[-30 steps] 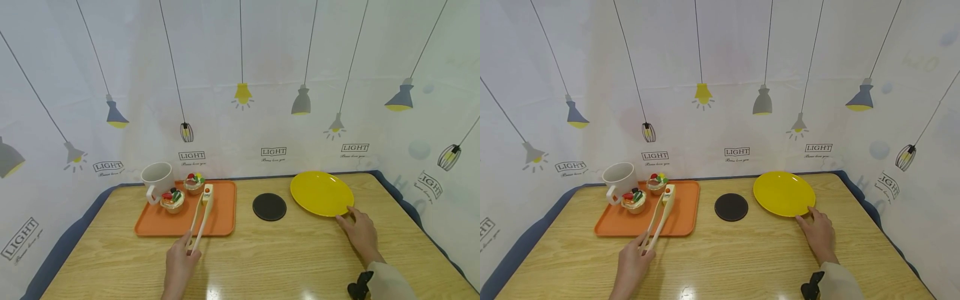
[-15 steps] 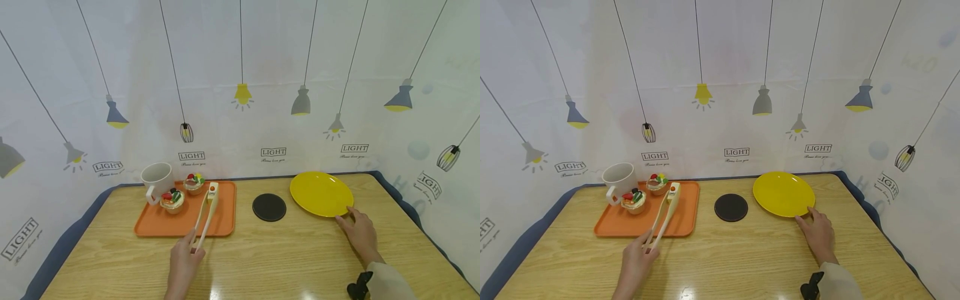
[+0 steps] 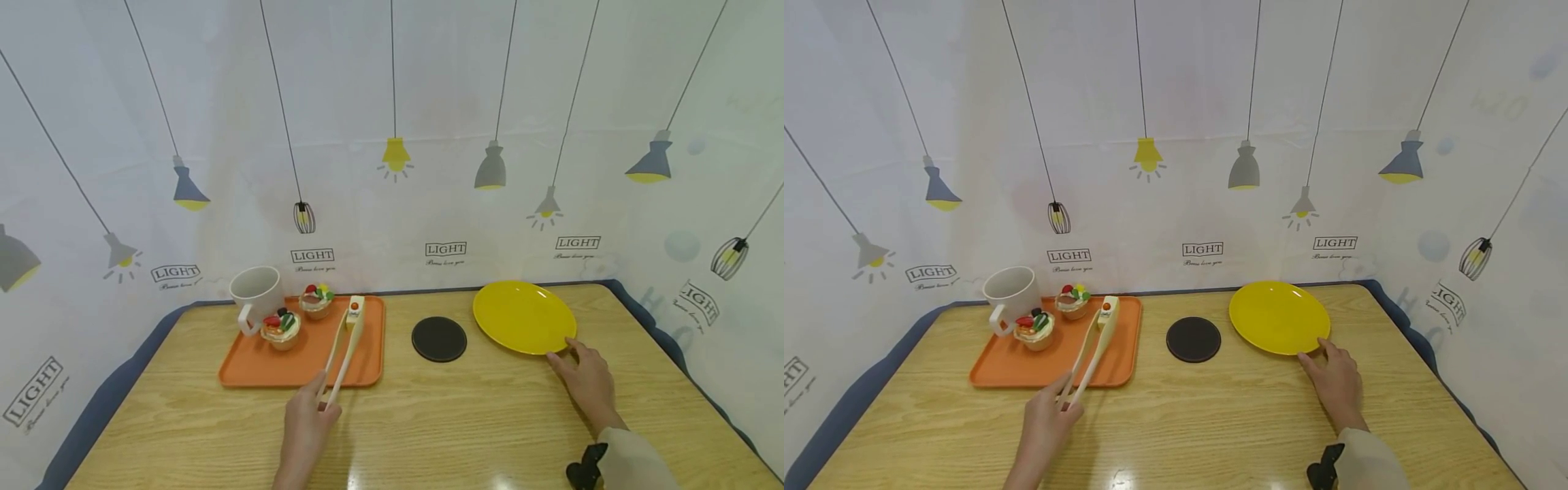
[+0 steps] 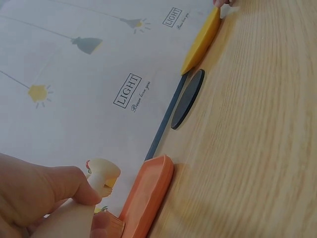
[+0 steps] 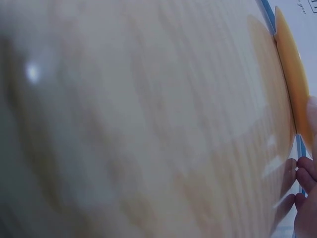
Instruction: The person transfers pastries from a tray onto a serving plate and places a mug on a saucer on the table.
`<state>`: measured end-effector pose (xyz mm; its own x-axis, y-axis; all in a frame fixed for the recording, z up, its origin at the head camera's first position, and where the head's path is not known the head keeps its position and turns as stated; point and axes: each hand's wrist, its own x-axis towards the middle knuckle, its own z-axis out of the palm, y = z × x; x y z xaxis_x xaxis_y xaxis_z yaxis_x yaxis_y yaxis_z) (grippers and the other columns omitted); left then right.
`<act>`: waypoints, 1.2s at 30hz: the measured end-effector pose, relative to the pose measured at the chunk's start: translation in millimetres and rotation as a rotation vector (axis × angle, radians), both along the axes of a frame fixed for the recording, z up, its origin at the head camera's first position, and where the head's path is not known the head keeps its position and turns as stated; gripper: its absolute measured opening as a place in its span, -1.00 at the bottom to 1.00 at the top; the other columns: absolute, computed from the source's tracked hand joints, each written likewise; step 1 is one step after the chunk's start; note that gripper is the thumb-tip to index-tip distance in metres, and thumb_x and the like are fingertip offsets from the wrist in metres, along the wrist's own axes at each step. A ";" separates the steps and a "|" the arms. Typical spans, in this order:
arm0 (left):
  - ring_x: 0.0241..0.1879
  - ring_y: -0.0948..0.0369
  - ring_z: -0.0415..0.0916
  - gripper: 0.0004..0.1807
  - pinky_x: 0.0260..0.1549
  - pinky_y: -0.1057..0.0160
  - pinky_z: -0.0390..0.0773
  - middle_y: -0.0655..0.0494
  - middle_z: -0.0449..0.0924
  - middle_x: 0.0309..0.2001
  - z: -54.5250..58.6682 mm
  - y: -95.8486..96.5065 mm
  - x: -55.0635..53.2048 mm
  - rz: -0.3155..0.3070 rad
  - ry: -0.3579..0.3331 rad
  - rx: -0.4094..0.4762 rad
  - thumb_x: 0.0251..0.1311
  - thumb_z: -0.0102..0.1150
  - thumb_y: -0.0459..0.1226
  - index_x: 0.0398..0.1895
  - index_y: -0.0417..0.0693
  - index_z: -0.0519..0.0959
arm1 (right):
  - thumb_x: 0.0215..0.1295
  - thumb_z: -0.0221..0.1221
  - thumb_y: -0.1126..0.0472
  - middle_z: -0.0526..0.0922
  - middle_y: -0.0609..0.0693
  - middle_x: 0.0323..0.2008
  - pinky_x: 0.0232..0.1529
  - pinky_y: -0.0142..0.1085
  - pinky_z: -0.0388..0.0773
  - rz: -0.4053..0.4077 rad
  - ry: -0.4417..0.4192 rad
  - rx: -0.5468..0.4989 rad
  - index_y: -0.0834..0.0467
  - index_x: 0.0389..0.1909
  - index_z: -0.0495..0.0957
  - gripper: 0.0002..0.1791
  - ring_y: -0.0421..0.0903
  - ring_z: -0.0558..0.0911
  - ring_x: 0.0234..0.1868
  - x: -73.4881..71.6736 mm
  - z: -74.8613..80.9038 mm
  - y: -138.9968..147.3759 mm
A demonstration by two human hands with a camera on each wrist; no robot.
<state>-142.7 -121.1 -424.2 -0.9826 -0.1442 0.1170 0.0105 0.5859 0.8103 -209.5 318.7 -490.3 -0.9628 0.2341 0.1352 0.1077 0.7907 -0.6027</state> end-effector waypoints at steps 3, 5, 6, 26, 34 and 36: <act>-0.42 0.14 0.57 -0.34 -0.60 0.31 0.49 -0.40 0.47 -0.03 -0.2 2.4 -1.3 0.000 0.010 0.001 -0.15 0.20 -0.56 0.18 -0.43 0.37 | 0.28 0.02 -0.19 0.24 0.47 0.15 0.09 0.25 0.12 -0.001 -0.004 -0.004 0.44 0.29 0.15 -0.15 0.39 0.21 0.13 0.3 -0.4 0.3; -0.43 0.13 0.57 -0.34 -0.61 0.32 0.48 -0.41 0.48 -0.04 -0.8 3.9 -2.4 0.000 0.023 0.004 -0.16 0.19 -0.55 0.17 -0.43 0.37 | 0.28 0.02 -0.19 0.24 0.47 0.15 0.08 0.25 0.13 -0.005 -0.004 -0.004 0.44 0.29 0.15 -0.15 0.39 0.22 0.13 0.4 -0.6 0.4; -0.43 0.13 0.57 -0.34 -0.62 0.32 0.48 -0.41 0.48 -0.05 -1.1 4.8 -3.0 0.000 0.024 0.006 -0.17 0.18 -0.56 0.17 -0.43 0.38 | 0.28 0.02 -0.19 0.24 0.47 0.15 0.08 0.25 0.13 -0.006 -0.001 -0.005 0.44 0.29 0.16 -0.15 0.39 0.22 0.12 0.5 -0.5 0.4; -0.36 0.07 0.59 -0.33 -0.56 0.28 0.52 -0.31 0.53 -0.16 2.7 20.3 -10.3 -0.086 0.038 0.033 -0.21 0.16 -0.58 0.15 -0.46 0.38 | 0.28 0.02 -0.19 0.25 0.47 0.14 0.07 0.26 0.13 0.006 0.021 0.004 0.44 0.28 0.17 -0.15 0.40 0.23 0.12 -0.1 -1.3 2.3; -0.34 0.04 0.59 -0.35 -0.53 0.27 0.54 -0.29 0.53 -0.18 6.0 29.4 -15.5 -0.139 0.038 0.038 -0.18 0.13 -0.60 0.16 -0.44 0.38 | 0.28 0.02 -0.20 0.25 0.46 0.15 0.08 0.25 0.12 0.012 0.022 -0.002 0.43 0.28 0.17 -0.16 0.39 0.22 0.14 -0.4 -0.9 1.8; -0.34 0.05 0.59 -0.35 -0.54 0.28 0.53 -0.29 0.52 -0.18 6.7 32.0 -16.1 -0.152 0.036 0.046 -0.17 0.11 -0.60 0.17 -0.44 0.38 | 0.28 0.01 -0.20 0.25 0.45 0.16 0.09 0.25 0.11 0.012 0.023 -0.002 0.43 0.29 0.17 -0.15 0.39 0.22 0.15 -0.9 -1.1 1.6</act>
